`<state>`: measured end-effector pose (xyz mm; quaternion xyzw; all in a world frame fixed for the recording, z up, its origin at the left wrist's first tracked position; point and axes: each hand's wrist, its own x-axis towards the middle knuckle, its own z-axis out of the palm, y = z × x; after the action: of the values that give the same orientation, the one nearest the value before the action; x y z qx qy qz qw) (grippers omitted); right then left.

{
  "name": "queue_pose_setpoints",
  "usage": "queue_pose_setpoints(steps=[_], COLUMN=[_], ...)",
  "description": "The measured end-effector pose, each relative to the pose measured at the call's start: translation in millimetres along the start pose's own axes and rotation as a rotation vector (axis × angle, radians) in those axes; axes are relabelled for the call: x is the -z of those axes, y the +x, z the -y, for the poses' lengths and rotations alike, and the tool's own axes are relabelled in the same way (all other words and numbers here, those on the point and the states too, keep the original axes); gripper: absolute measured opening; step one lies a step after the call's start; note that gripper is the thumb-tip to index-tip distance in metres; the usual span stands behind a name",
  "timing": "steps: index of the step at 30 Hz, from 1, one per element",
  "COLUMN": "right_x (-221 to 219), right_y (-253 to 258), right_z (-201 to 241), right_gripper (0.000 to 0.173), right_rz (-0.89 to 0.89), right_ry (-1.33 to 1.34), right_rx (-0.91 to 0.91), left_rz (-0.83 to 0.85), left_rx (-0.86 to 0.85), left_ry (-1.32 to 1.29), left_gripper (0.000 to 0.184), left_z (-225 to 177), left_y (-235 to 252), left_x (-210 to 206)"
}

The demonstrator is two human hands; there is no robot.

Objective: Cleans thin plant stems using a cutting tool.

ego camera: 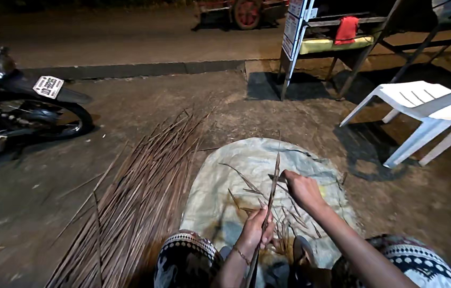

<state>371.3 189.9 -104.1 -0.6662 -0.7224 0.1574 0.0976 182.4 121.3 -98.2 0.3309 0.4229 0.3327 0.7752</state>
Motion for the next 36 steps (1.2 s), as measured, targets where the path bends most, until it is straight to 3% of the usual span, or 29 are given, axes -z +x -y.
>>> queue_pose_setpoints(steps=[6, 8, 10, 15, 18, 28, 32, 36], right_x=[19.2, 26.6, 34.8, 23.8, -0.6, -11.2, -3.8, -3.6], right_y=[28.6, 28.4, 20.2, -30.5, -45.8, -28.5, -24.4, -40.1], right_z=[-41.3, -46.7, -34.2, 27.0, 39.5, 27.2, 21.9, 43.6], right_gripper=[0.032, 0.032, 0.031, 0.027, 0.018, 0.021, 0.02, 0.021], right_rz=[-0.01, -0.039, -0.005, 0.216, 0.16, 0.077, 0.144, 0.221], right_ry=[0.013, 0.013, 0.036, 0.17, 0.147, 0.025, 0.012, 0.081], right_rx=[-0.351, -0.395, -0.339, 0.071, 0.251, 0.225, 0.191, 0.225], left_rz=[0.06, 0.063, 0.02, -0.1, -0.093, -0.078, -0.08, -0.181], left_rx=[0.04, 0.035, 0.025, -0.043, -0.067, -0.058, -0.012, -0.012], left_ry=[0.054, 0.058, 0.094, 0.14, 0.013, -0.021, -0.015, 0.065], left_gripper=[0.045, 0.047, 0.046, 0.045, 0.044, 0.047, 0.049, 0.046], left_z=[4.7, 5.0, 2.1, -7.6, -12.1, -8.4, -5.5, -11.4], left_y=[-5.4, -5.7, -5.9, -0.6, -2.5, 9.7, 6.2, -1.6], left_x=[-3.6, -1.5, -0.8, 2.2, 4.1, 6.8, 6.6, -1.0])
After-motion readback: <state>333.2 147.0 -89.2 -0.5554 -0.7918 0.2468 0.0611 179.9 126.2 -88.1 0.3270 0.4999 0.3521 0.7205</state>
